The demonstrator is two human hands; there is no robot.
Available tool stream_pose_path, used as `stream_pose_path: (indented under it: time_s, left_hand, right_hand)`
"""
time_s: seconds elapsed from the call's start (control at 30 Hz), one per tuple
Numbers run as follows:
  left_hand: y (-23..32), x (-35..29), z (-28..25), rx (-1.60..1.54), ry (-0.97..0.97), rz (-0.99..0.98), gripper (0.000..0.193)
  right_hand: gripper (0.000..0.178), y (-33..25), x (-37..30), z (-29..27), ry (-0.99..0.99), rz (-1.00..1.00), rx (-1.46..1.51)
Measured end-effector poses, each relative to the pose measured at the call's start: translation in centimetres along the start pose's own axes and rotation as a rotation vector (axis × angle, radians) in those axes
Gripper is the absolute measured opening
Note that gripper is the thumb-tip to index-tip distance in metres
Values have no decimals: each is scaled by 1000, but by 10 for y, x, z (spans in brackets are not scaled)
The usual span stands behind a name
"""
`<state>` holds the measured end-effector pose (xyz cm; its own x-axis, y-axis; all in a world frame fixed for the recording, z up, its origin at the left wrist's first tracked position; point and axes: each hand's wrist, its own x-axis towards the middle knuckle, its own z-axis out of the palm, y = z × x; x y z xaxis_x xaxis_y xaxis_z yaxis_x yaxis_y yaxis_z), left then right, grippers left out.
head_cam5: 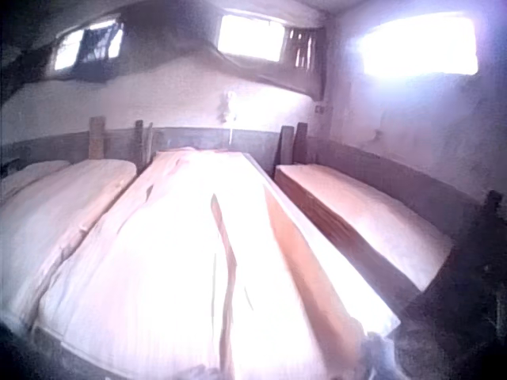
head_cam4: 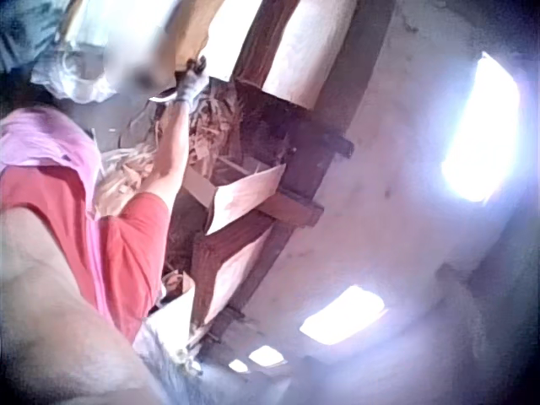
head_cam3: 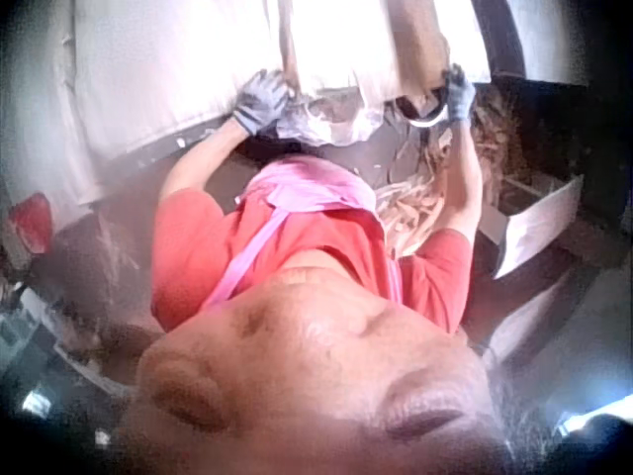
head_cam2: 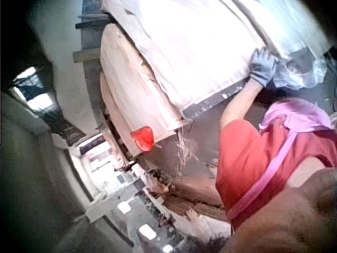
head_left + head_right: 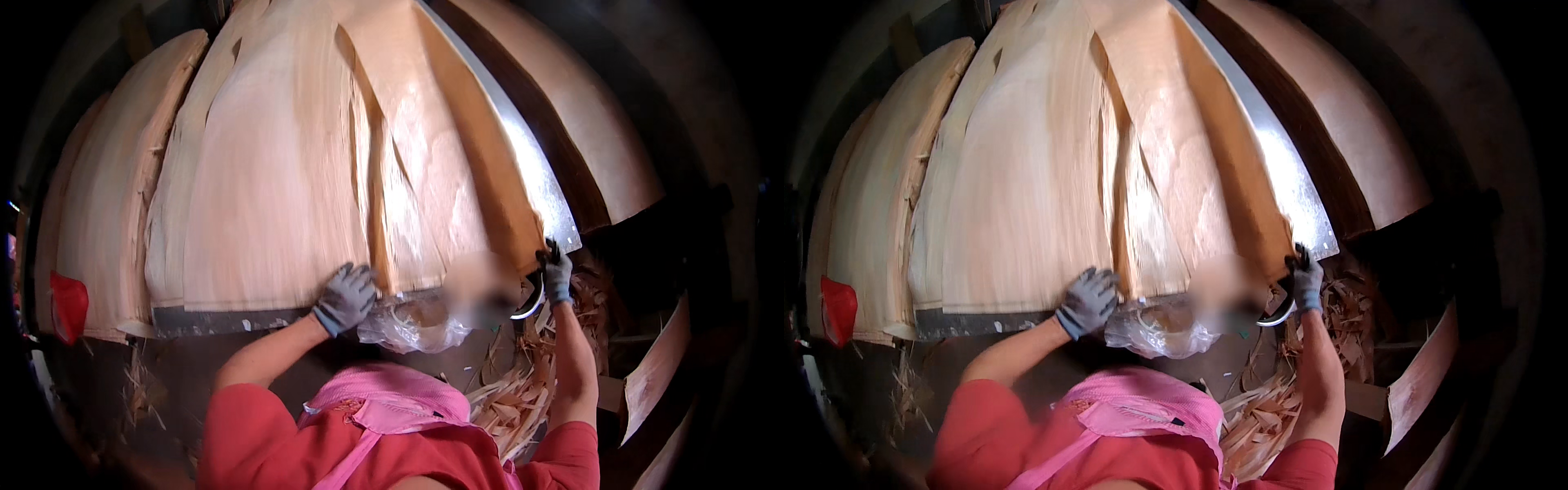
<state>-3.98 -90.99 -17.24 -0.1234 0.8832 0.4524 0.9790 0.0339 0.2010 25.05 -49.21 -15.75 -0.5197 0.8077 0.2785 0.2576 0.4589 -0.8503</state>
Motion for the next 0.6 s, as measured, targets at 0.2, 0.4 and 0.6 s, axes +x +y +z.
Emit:
stream_pose_path:
  time_s: [0.2,0.4,0.6]
  left_hand:
    - [-6,47,18,-14,0,-383,48]
    - [-6,44,18,193,-125,-360,49]
    - [-3,58,22,207,-158,-372,50]
  right_hand:
    - [43,17,58,0,-95,262,13]
    - [42,40,36,-50,-206,-36,-620]
    - [25,49,-29,-87,-257,61,-464]
